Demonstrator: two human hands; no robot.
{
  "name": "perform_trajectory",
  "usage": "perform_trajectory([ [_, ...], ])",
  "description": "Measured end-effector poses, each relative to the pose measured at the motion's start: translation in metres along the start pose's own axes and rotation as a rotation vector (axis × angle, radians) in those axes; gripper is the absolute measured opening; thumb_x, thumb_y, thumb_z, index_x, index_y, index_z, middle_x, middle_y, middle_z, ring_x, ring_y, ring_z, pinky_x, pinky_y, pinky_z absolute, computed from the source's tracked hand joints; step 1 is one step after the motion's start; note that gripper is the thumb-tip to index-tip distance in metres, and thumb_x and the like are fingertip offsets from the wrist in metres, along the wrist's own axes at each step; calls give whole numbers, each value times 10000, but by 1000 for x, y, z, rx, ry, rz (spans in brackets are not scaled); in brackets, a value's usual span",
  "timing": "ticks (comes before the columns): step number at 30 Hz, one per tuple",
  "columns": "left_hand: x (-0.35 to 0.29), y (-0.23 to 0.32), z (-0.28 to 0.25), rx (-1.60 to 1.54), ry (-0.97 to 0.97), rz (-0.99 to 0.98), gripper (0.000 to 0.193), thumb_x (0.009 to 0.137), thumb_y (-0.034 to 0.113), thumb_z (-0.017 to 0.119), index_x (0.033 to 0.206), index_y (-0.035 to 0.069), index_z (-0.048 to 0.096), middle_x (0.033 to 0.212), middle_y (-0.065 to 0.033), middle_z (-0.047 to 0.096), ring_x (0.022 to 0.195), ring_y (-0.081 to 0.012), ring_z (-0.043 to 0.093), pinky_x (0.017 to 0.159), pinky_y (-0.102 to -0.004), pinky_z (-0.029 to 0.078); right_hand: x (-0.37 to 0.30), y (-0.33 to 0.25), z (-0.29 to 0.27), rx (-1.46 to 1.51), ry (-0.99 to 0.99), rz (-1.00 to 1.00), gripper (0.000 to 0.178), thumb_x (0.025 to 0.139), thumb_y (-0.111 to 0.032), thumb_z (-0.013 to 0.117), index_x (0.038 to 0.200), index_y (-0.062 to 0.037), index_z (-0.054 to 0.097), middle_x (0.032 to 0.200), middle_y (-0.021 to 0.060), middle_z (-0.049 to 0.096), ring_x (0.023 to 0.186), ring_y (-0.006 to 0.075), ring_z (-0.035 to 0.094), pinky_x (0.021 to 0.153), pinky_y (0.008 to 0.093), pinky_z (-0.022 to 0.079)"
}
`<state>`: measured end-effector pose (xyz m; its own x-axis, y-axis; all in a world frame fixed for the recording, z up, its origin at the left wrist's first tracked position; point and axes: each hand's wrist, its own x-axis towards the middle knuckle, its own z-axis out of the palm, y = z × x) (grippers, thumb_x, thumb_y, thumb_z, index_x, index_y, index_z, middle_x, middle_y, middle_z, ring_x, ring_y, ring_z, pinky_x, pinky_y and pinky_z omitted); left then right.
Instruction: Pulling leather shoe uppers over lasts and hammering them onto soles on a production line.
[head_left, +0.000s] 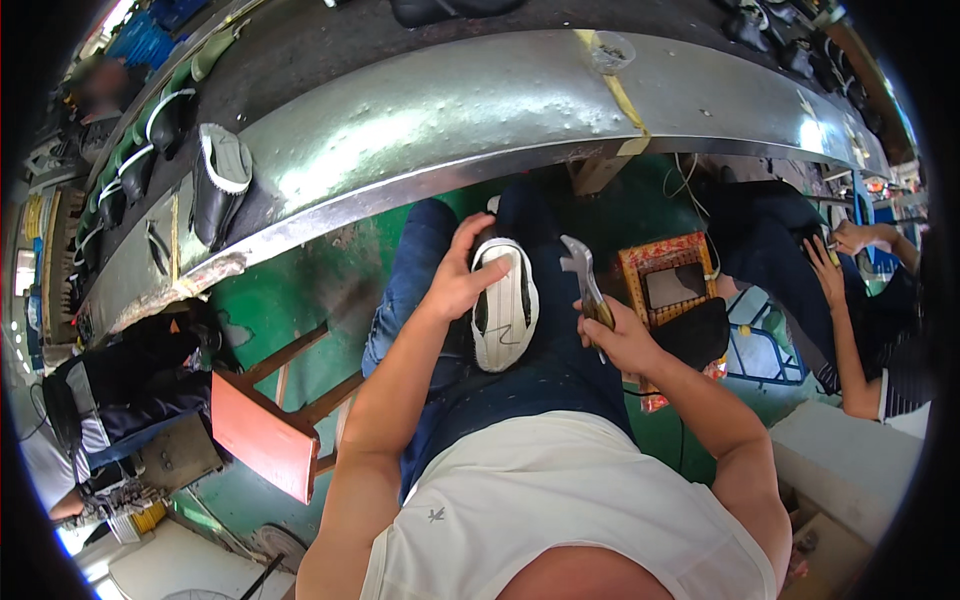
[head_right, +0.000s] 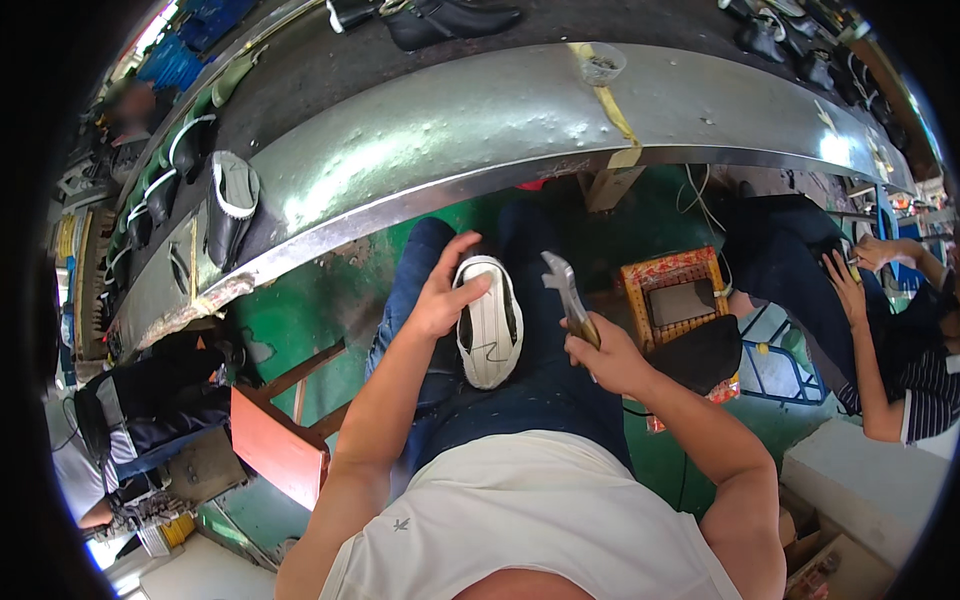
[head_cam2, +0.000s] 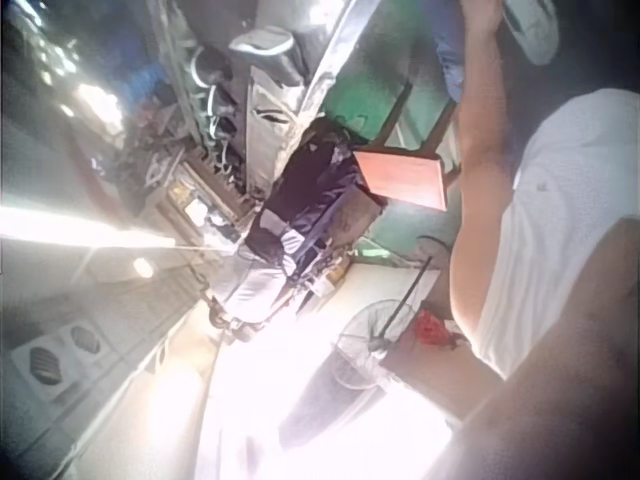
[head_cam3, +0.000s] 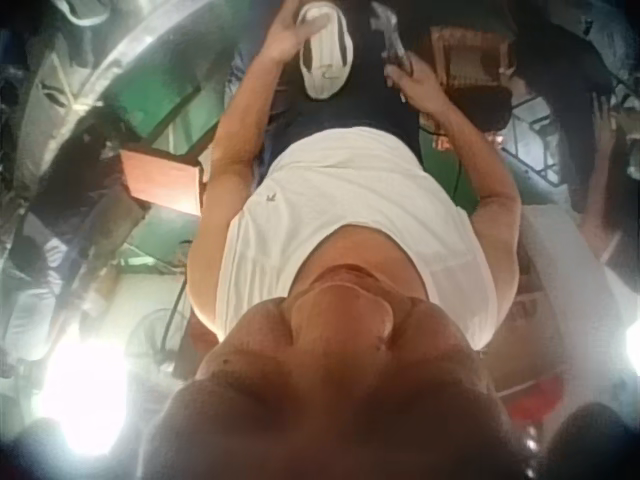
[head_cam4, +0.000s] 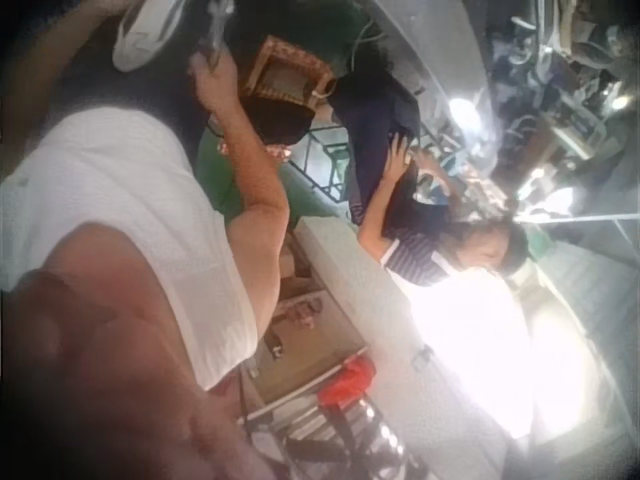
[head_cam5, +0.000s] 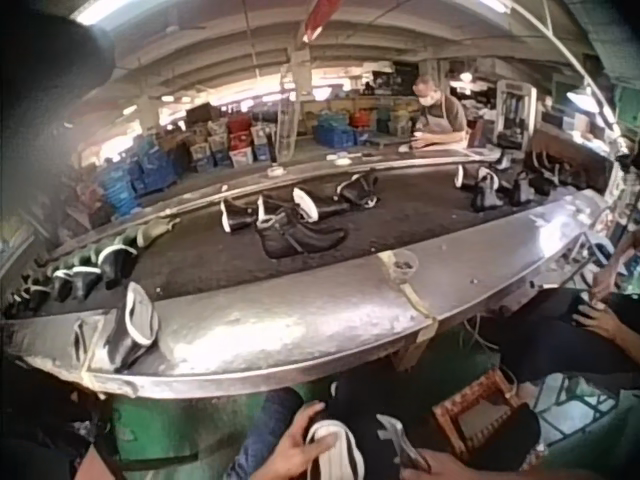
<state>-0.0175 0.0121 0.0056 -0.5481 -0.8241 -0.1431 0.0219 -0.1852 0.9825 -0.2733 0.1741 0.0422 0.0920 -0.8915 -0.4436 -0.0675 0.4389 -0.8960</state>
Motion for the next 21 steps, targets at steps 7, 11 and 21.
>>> perform_trajectory([
  [7, -47, 4, -20, 143, 129, 180, 777, 905, 200, 748, 1558, 140, 333, 1618, -178, 164, 1511, -285, 173, 1206, -389, 207, -2, -63, 37, -359, -357, -9, 325, 1013, -163, 568, 1300, -10, 564, 1052, 77, 691, 866, 115, 635, 792, 288, 527],
  [11, -54, 6, -27, 112, 85, 126, 643, 961, 246, 683, 1518, 143, 380, 1633, -198, 145, 1529, -313, 154, 1216, -393, 186, 19, -71, 52, -209, -374, 2, 241, 978, -217, 624, 1141, -39, 620, 816, 54, 639, 744, 126, 588, 705, 310, 486],
  [21, -46, -15, -34, 102, 47, 60, 452, 1030, 164, 571, 1465, 101, 465, 1582, -145, 350, 1471, -239, 304, 1203, -354, 229, 52, -58, 46, -696, -273, -75, 232, 989, -209, 592, 1032, 17, 619, 820, 141, 691, 738, 276, 673, 715, 388, 528],
])
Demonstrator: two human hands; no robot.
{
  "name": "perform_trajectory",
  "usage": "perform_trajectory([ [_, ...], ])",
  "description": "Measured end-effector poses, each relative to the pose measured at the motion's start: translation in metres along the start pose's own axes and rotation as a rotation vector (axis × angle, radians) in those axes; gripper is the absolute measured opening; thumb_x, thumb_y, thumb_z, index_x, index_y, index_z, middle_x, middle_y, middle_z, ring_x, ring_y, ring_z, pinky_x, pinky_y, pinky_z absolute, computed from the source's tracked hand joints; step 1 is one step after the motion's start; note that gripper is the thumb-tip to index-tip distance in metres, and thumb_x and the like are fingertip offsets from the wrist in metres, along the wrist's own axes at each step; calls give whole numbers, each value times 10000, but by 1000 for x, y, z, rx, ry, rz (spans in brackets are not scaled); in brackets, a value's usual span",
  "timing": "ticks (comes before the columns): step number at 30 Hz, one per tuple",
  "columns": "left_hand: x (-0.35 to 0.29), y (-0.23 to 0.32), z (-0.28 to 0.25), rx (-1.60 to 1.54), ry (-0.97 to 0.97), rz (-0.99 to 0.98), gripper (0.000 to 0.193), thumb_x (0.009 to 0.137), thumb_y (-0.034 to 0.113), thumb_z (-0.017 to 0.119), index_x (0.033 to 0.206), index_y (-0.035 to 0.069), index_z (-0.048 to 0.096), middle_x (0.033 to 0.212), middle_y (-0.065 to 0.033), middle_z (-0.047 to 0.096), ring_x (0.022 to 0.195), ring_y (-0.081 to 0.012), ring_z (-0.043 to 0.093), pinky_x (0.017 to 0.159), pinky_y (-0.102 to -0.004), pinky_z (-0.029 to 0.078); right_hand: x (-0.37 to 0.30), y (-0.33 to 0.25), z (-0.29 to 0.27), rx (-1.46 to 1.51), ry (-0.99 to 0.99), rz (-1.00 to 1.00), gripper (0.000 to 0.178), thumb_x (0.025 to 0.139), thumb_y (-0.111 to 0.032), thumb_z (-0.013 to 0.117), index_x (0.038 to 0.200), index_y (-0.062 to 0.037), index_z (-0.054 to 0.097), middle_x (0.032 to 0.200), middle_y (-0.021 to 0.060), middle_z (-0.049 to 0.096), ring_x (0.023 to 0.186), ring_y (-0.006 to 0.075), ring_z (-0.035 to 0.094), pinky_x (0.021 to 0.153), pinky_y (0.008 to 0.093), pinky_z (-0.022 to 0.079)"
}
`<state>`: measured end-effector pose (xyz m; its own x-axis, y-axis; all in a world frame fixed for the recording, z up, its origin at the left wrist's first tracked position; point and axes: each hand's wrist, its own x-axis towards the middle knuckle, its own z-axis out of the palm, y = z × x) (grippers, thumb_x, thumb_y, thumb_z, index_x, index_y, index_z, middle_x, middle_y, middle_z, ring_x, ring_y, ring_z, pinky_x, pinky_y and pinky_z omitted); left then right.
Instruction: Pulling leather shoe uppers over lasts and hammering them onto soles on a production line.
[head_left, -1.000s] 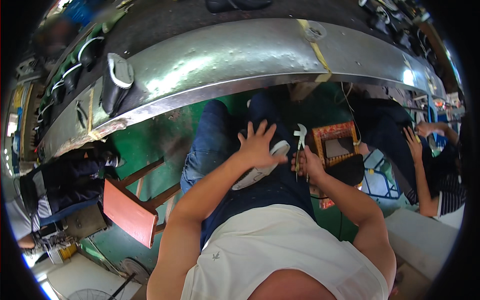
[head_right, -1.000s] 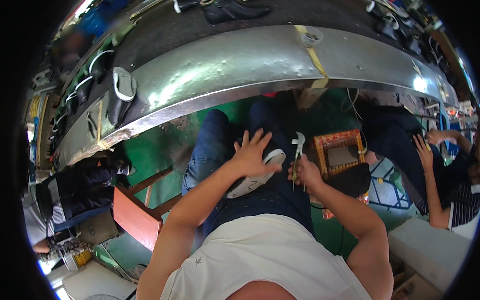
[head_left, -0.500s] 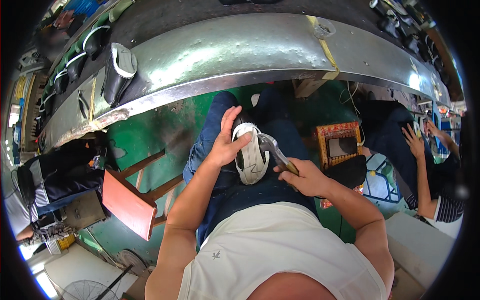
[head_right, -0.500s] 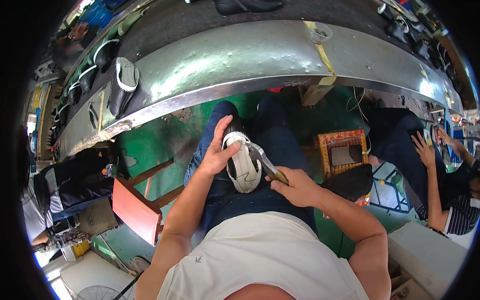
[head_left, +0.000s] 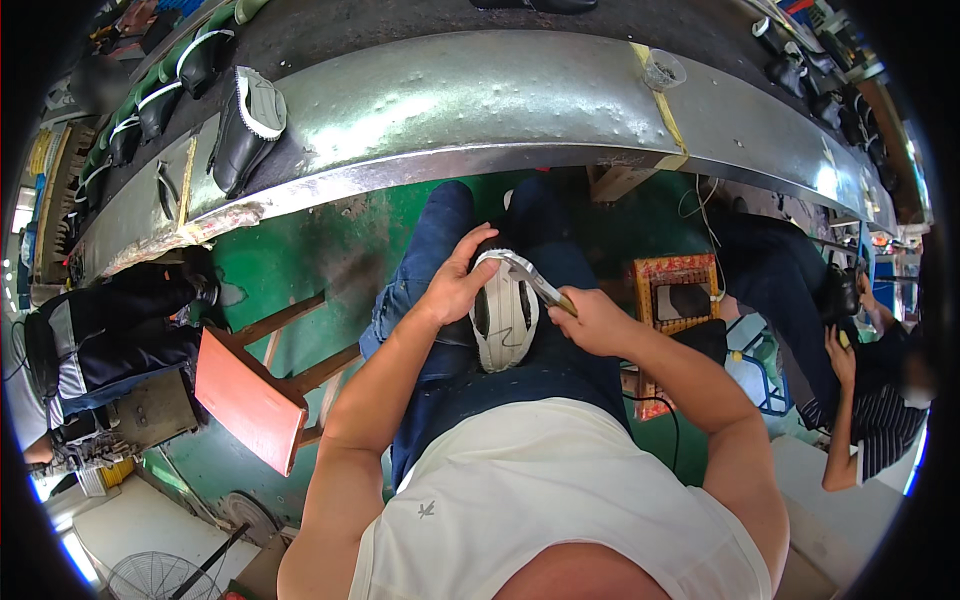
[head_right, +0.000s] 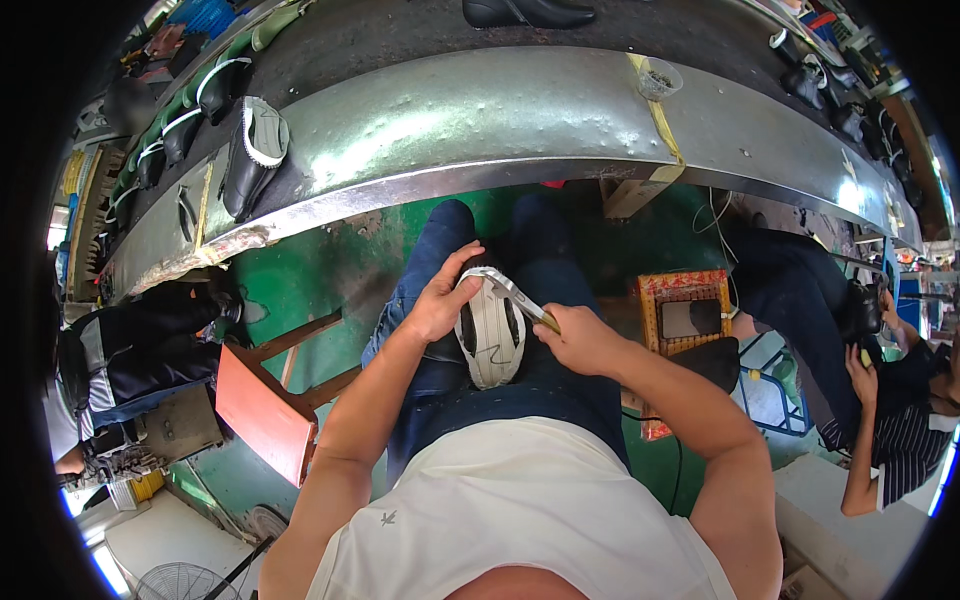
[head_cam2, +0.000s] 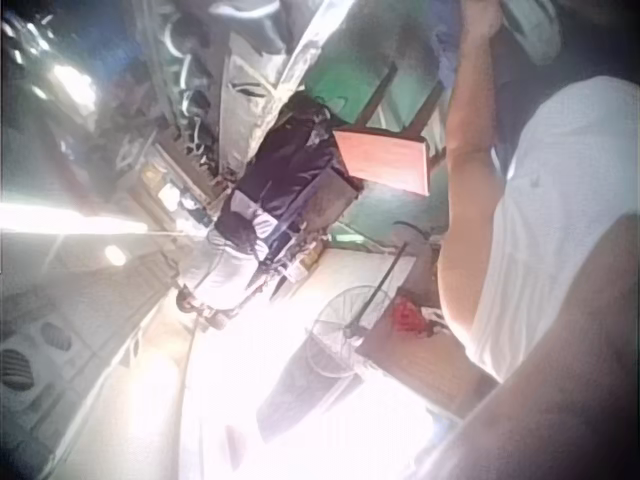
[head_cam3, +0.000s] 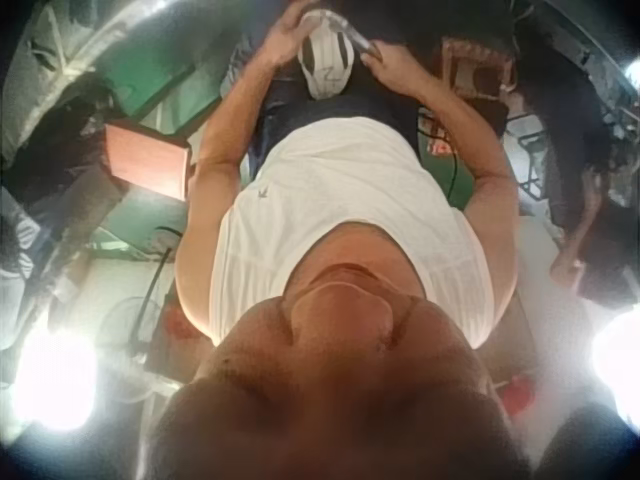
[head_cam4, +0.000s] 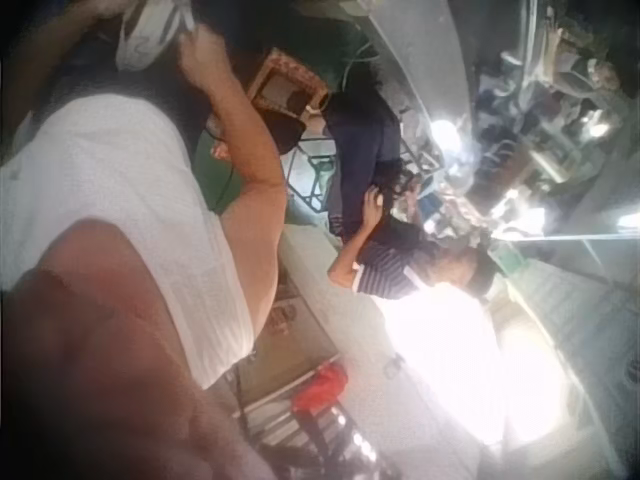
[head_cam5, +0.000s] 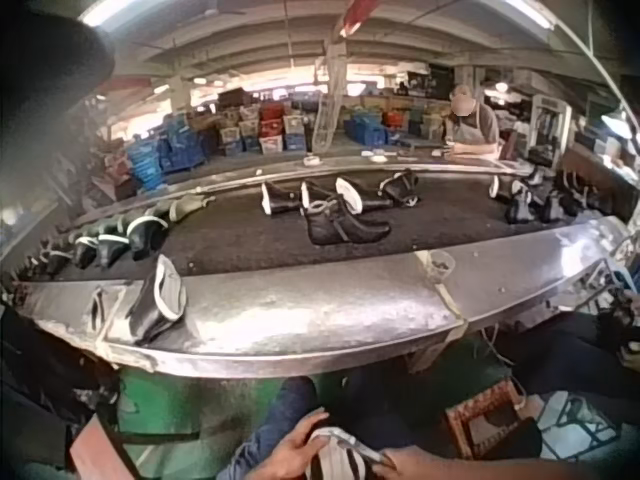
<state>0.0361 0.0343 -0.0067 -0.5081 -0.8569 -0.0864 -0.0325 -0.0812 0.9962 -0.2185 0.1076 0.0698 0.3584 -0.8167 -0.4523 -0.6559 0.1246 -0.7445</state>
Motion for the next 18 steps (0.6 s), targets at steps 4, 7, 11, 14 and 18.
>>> perform_trajectory([
  [4, 3, -12, -1, -184, 59, -101, 437, 1023, 97, 560, 1453, 91, 479, 1565, -119, 377, 1450, -220, 333, 1191, -338, 252, 19, 34, 49, -57, 439, -256, 223, 972, -185, 598, 1055, 20, 628, 847, 176, 698, 819, 346, 694, 758, 410, 529],
  [7, -5, -11, 5, -164, 65, -65, 476, 982, 60, 588, 1444, 92, 479, 1580, -153, 359, 1479, -269, 318, 1198, -349, 254, -13, 17, 14, 164, 66, -53, 209, 962, -185, 616, 1072, -8, 636, 883, 148, 705, 830, 287, 701, 764, 381, 526],
  [11, -27, 24, 9, -13, 76, 116, 564, 940, -7, 544, 1480, 90, 411, 1618, -165, 285, 1533, -315, 207, 1217, -401, 211, -27, 11, 2, 310, 106, -41, 226, 990, -223, 614, 1119, -37, 606, 924, 72, 670, 821, 170, 642, 756, 324, 513],
  [14, -48, 65, 30, 236, -20, 224, 705, 834, -82, 558, 1491, 86, 365, 1627, -181, 241, 1550, -398, 120, 1244, -472, 109, 17, 11, 30, 509, 405, 35, 308, 1041, -311, 563, 1195, -45, 569, 991, 34, 637, 837, 113, 596, 733, 278, 496],
  [18, -59, 74, 49, 341, -108, 473, 836, 811, -36, 633, 1540, 9, 225, 1619, -271, 158, 1536, -485, 45, 1227, -572, 10, 40, -16, 47, 1051, 330, 178, 510, 1060, -491, 460, 1171, -5, 566, 986, 72, 626, 892, 123, 586, 775, 296, 495],
])
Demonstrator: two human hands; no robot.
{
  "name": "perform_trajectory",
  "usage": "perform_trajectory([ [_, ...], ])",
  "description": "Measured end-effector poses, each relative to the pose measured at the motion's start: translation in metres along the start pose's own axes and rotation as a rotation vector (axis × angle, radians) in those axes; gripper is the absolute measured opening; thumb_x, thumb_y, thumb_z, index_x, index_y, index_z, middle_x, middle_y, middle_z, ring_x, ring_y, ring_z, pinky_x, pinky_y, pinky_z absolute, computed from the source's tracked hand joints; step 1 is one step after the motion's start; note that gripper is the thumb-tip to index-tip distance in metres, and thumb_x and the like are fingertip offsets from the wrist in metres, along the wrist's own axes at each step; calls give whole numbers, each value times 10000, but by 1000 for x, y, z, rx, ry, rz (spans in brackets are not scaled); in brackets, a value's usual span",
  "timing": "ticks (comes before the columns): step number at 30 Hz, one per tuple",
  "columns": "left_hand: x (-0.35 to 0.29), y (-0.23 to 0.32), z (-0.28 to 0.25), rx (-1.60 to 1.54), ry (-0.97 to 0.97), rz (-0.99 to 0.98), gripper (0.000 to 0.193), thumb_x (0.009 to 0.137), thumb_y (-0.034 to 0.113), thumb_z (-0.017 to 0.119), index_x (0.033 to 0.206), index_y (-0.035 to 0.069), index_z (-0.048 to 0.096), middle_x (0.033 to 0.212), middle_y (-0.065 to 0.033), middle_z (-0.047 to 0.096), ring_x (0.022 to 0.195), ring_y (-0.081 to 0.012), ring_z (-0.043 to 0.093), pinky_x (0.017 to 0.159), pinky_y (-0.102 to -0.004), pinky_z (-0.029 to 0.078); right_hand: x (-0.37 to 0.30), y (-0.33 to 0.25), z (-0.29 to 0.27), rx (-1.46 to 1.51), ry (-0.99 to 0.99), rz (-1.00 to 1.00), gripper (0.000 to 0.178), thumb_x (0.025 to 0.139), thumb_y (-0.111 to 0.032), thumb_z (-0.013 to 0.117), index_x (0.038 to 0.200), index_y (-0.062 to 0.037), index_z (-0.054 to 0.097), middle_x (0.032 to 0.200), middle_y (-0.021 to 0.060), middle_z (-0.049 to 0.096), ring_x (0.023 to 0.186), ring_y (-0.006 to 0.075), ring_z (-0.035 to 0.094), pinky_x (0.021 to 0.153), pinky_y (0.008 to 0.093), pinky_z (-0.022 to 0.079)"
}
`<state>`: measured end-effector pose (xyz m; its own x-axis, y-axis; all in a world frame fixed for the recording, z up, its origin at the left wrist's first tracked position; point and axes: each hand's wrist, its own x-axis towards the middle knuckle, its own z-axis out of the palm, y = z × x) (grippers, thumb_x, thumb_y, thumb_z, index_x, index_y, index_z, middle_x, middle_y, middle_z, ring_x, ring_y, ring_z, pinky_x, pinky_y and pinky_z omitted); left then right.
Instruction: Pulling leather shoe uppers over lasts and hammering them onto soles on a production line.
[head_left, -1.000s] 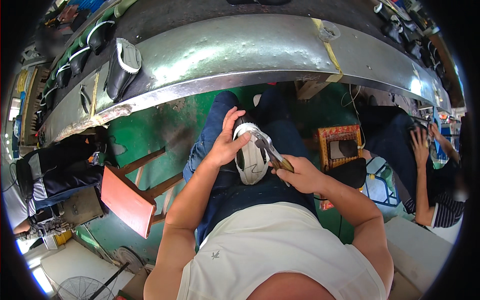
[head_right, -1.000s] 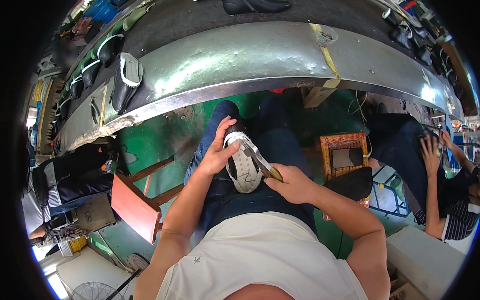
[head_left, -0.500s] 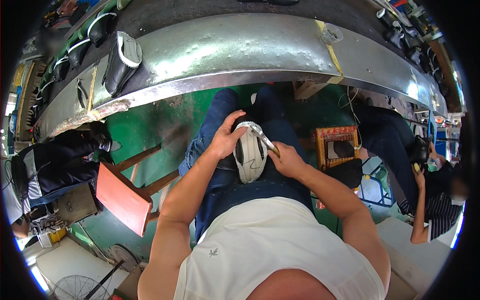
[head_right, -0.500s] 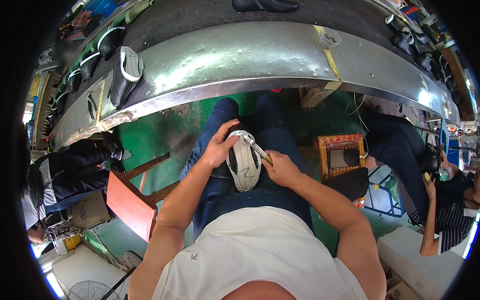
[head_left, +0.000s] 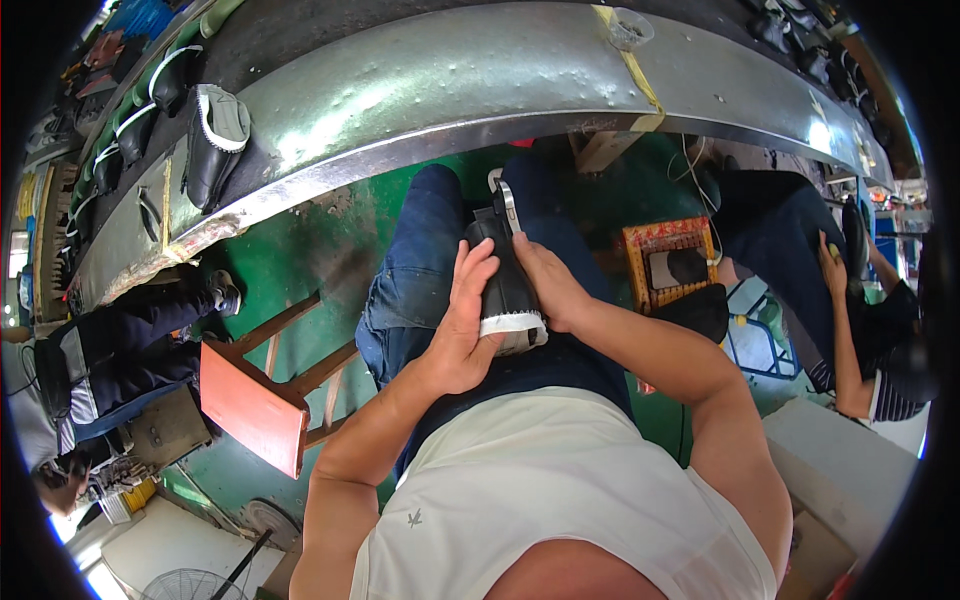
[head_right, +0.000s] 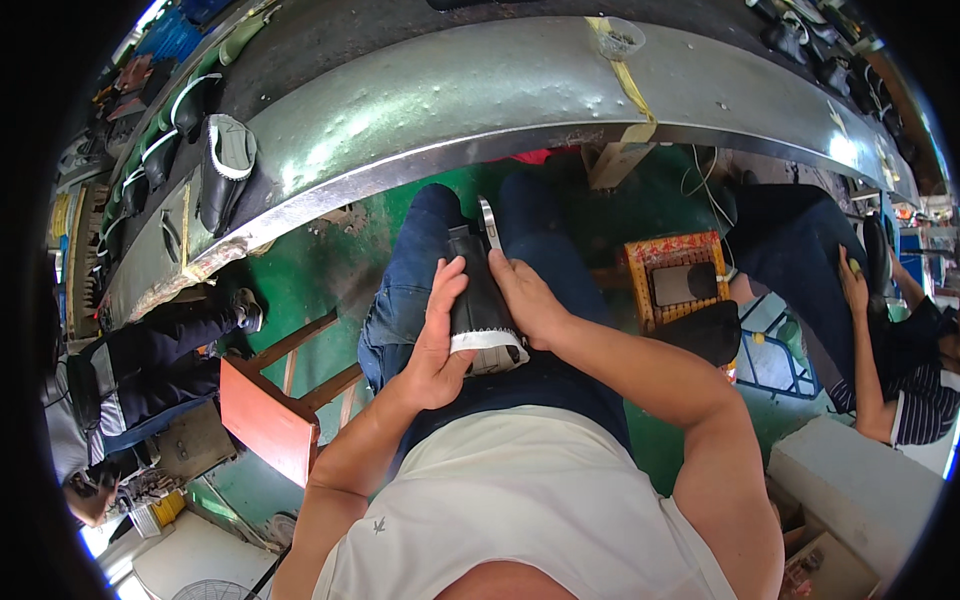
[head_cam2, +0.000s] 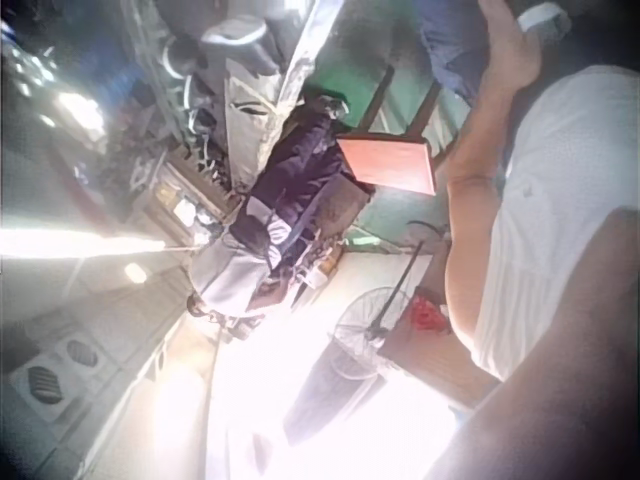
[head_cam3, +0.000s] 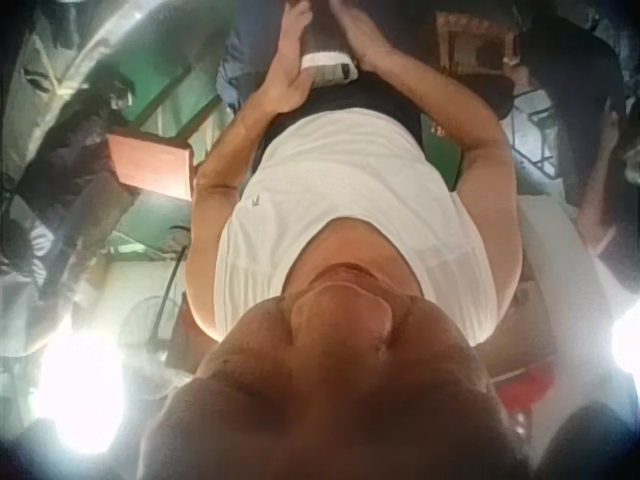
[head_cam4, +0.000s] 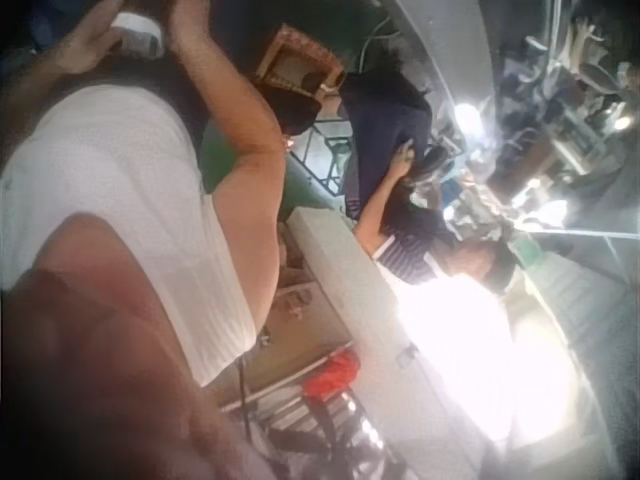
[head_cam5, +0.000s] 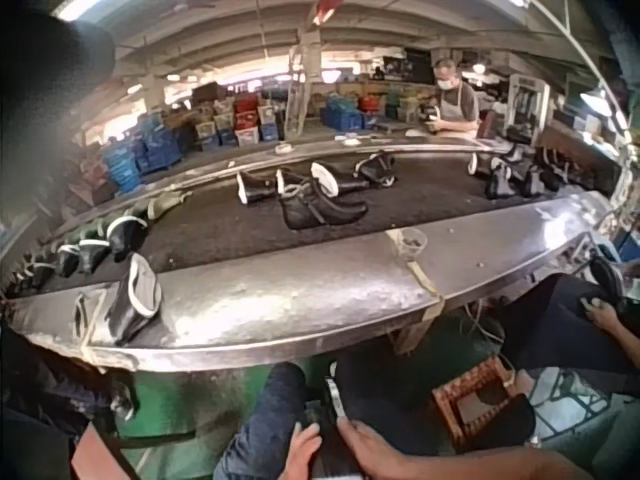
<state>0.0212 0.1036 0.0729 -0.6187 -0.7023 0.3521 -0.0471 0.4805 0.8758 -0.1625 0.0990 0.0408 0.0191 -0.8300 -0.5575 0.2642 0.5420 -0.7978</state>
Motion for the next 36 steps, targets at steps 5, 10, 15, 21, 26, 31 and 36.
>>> perform_trajectory([
  [5, 2, 20, 4, -73, -30, -70, 898, 894, 109, 685, 1585, 3, 122, 1647, -290, 44, 1535, -486, -3, 1231, -537, 32, -2, 27, -12, -7, -67, -182, 481, 1089, -468, 409, 1153, -15, 557, 968, 56, 609, 878, 113, 567, 758, 284, 486],
  [10, 4, 11, 10, 79, -43, -158, 815, 957, 191, 624, 1580, -31, 147, 1658, -293, 41, 1557, -407, 66, 1235, -444, 118, -1, 33, -16, 11, -45, -220, 445, 1096, -441, 406, 1098, -20, 549, 939, 56, 599, 869, 108, 547, 746, 280, 476],
  [15, 8, 6, 10, 135, -56, -149, 807, 910, 147, 697, 1547, -14, 228, 1651, -294, 69, 1533, -485, 90, 1227, -496, 177, 10, 31, -31, -159, -7, -208, 527, 1080, -494, 407, 1160, 6, 554, 1024, 127, 645, 943, 165, 608, 799, 347, 498],
  [21, -4, 2, 28, 155, -66, -150, 1071, 872, 79, 732, 1603, 24, -47, 1649, -289, 112, 1543, -418, 125, 1235, -432, 182, -4, -27, -51, -409, -131, -100, 821, 882, -668, 654, 1251, 59, 558, 1072, 143, 659, 986, 223, 645, 861, 355, 517],
  [26, -24, -28, 36, -189, -167, -819, 942, 940, 186, 712, 1599, -17, 71, 1554, -248, 377, 1466, -300, 351, 1204, -372, 267, 4, -41, -60, -166, -162, 60, 669, 930, -589, 644, 1193, 26, 627, 1038, 105, 680, 921, 183, 663, 820, 337, 533],
  [31, -38, -87, 50, -181, 241, -759, 733, 1007, 350, 571, 1532, -85, 298, 1492, -300, 454, 1406, -369, 452, 1168, -389, 337, 7, -24, -69, -171, -59, 140, 427, 994, -419, 608, 1161, -27, 588, 962, 64, 651, 828, 144, 633, 700, 297, 533],
  [36, -43, -115, 52, -327, 250, -940, 679, 959, 178, 510, 1527, -116, 280, 1509, -307, 427, 1395, -368, 457, 1165, -341, 333, -42, -7, -89, -403, -231, 96, 354, 965, -267, 636, 1190, 0, 572, 968, 109, 676, 856, 173, 647, 708, 326, 531],
])
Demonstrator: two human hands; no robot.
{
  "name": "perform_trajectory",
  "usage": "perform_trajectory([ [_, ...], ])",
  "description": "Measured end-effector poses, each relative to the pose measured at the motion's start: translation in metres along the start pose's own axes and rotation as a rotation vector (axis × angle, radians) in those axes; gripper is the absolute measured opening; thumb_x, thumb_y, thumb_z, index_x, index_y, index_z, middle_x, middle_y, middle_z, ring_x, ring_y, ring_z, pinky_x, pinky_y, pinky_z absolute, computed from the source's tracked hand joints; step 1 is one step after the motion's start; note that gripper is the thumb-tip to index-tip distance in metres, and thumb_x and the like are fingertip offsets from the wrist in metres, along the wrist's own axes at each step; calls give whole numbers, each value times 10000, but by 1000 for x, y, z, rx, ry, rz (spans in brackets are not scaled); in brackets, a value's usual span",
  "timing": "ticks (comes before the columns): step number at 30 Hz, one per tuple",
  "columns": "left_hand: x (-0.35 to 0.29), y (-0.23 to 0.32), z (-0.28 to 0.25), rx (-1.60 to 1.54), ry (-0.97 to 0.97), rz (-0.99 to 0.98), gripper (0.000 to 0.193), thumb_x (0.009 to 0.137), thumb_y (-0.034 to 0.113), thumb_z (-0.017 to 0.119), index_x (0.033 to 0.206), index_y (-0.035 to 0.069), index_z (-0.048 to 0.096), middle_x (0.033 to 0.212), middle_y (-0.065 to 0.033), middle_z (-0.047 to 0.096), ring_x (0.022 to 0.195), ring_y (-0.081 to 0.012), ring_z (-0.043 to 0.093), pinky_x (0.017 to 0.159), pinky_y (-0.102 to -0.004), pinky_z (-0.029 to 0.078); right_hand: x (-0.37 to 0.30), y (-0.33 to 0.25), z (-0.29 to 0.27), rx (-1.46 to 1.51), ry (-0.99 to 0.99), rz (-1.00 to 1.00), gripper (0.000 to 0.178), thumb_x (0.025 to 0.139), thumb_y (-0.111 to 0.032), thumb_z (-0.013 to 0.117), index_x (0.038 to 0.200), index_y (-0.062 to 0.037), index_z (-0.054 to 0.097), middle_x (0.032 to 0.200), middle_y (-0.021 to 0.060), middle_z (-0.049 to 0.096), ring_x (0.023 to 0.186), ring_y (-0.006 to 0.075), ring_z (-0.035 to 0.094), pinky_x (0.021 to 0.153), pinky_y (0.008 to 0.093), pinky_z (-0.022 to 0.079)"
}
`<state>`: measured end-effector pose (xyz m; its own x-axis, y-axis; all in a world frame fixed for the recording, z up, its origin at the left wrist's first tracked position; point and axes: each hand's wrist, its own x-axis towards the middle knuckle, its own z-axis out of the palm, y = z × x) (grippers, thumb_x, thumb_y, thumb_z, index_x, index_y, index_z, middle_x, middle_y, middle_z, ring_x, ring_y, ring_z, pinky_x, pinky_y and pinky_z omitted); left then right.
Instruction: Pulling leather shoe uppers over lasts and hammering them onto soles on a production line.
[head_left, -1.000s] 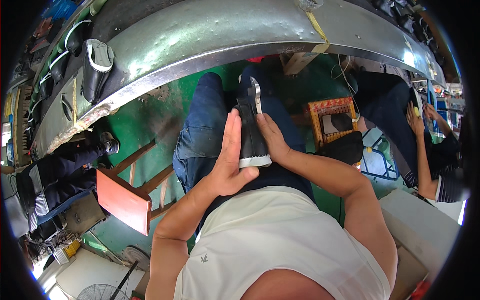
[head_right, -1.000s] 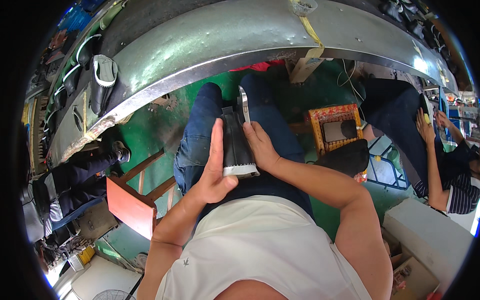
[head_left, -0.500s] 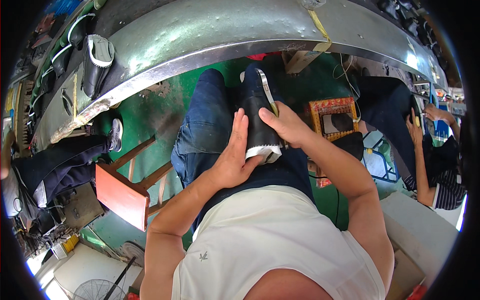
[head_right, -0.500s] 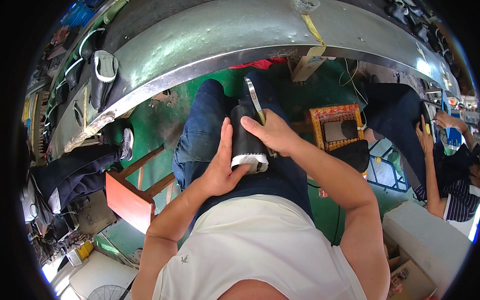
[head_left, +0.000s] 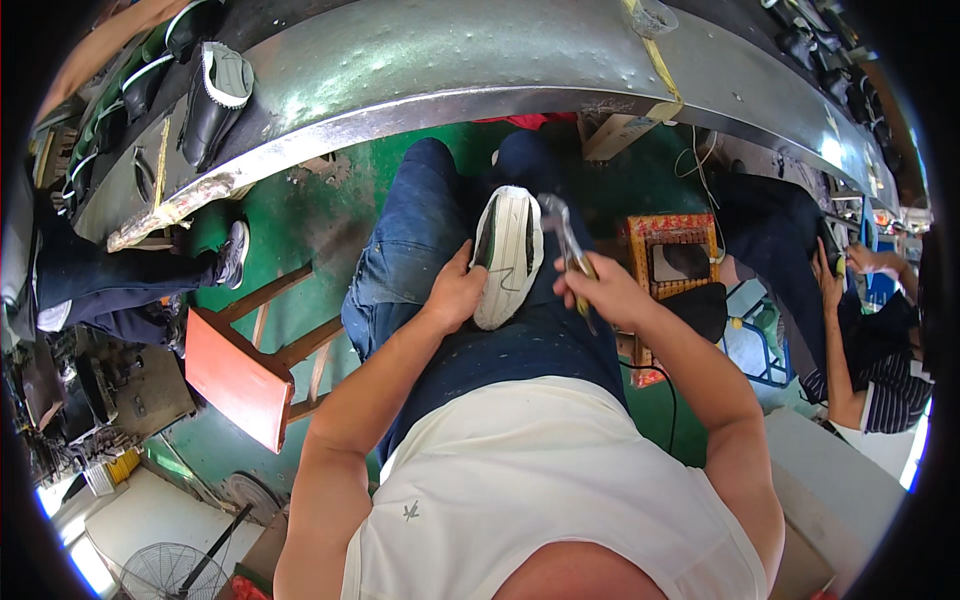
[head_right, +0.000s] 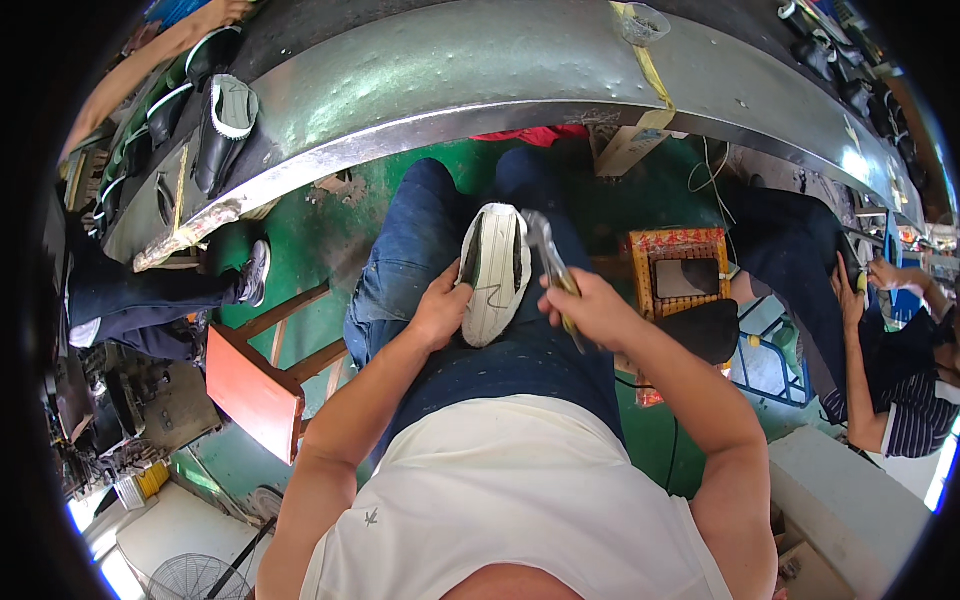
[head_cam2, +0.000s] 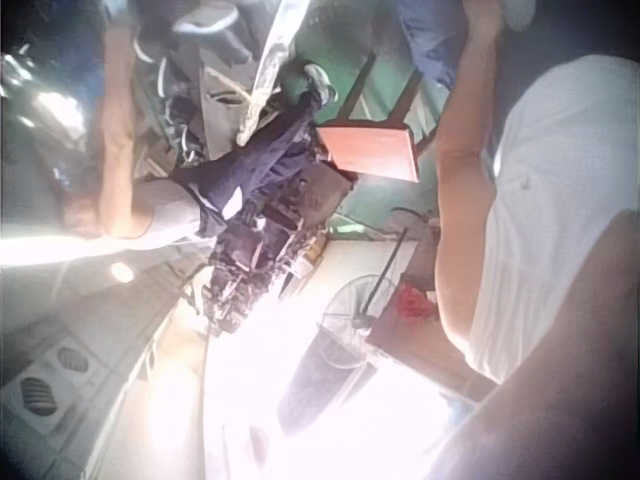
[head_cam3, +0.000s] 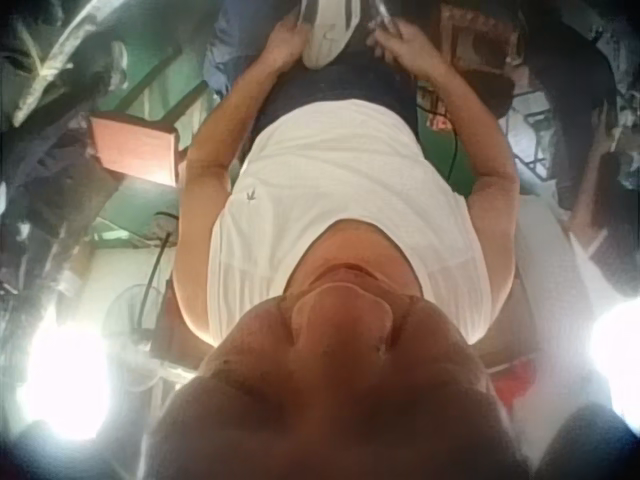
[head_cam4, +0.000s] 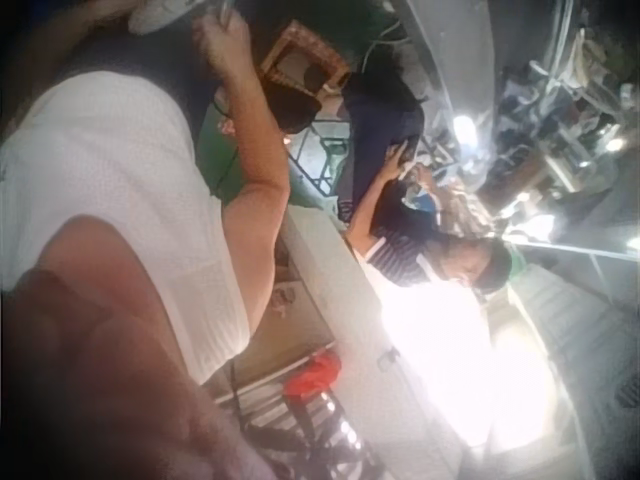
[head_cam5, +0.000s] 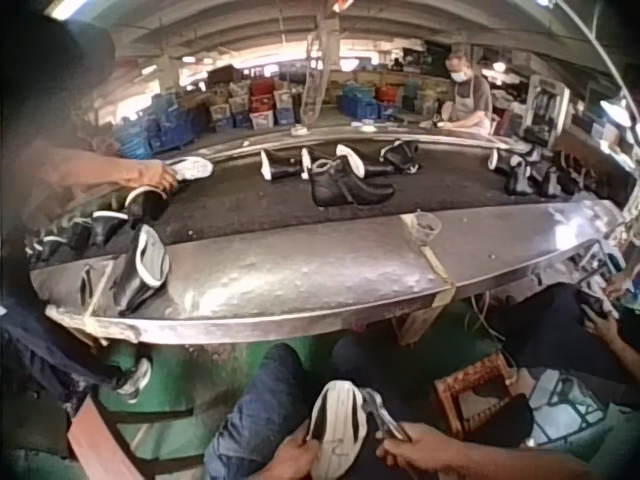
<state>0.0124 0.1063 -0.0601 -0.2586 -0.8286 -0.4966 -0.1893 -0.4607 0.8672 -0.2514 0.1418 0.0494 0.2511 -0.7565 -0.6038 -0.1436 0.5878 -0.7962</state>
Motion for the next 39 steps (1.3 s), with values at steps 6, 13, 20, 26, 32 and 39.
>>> perform_trajectory([
  [6, -21, 22, -1, -99, -202, 14, 888, 850, 97, 638, 1560, -111, 148, 1524, -311, 404, 1416, -356, 437, 1172, -338, 331, -23, -9, 2, -931, -107, -279, 395, 931, -144, 619, 1266, 53, 548, 1049, 265, 661, 1010, 382, 658, 913, 441, 520],
  [13, -32, 23, 16, 207, -92, 16, 993, 805, 113, 697, 1566, -109, 100, 1571, -316, 324, 1463, -346, 367, 1194, -316, 281, -9, -52, 19, -1223, -97, -242, 425, 861, -67, 637, 1246, 94, 560, 1148, 266, 638, 1133, 409, 606, 964, 452, 503],
  [20, -46, 42, 19, -633, -130, -93, 917, 796, 95, 465, 1577, -101, 26, 1650, -258, 168, 1529, -310, 209, 1241, -342, 150, 27, -118, 36, -1536, -671, 159, 346, 931, -209, 577, 891, 112, 699, 917, 296, 694, 910, 426, 692, 817, 482, 540],
  [26, -21, 31, 34, -718, 55, -212, 628, 1062, 382, 376, 1541, -20, 327, 1523, -184, 449, 1354, -303, 484, 1135, -387, 380, 21, -57, 21, -1199, -304, -67, 281, 942, -204, 604, 1006, 60, 675, 917, 287, 695, 939, 446, 682, 845, 518, 535],
  [32, 1, 14, 49, -19, 432, -22, 592, 1085, 406, 310, 1375, -48, 555, 1321, -269, 617, 1231, -386, 597, 1050, -417, 457, 5, 3, 31, -1020, -43, -171, 285, 916, -230, 640, 1079, 3, 646, 943, 253, 701, 928, 440, 673, 839, 527, 525],
  [39, -7, 18, 57, 305, 471, 175, 545, 1081, 342, 343, 1352, -81, 554, 1277, -322, 615, 1220, -455, 586, 1040, -444, 475, -18, -25, 4, -1063, -152, -3, 316, 918, -219, 631, 1120, 24, 619, 984, 262, 679, 975, 430, 660, 892, 497, 517],
])
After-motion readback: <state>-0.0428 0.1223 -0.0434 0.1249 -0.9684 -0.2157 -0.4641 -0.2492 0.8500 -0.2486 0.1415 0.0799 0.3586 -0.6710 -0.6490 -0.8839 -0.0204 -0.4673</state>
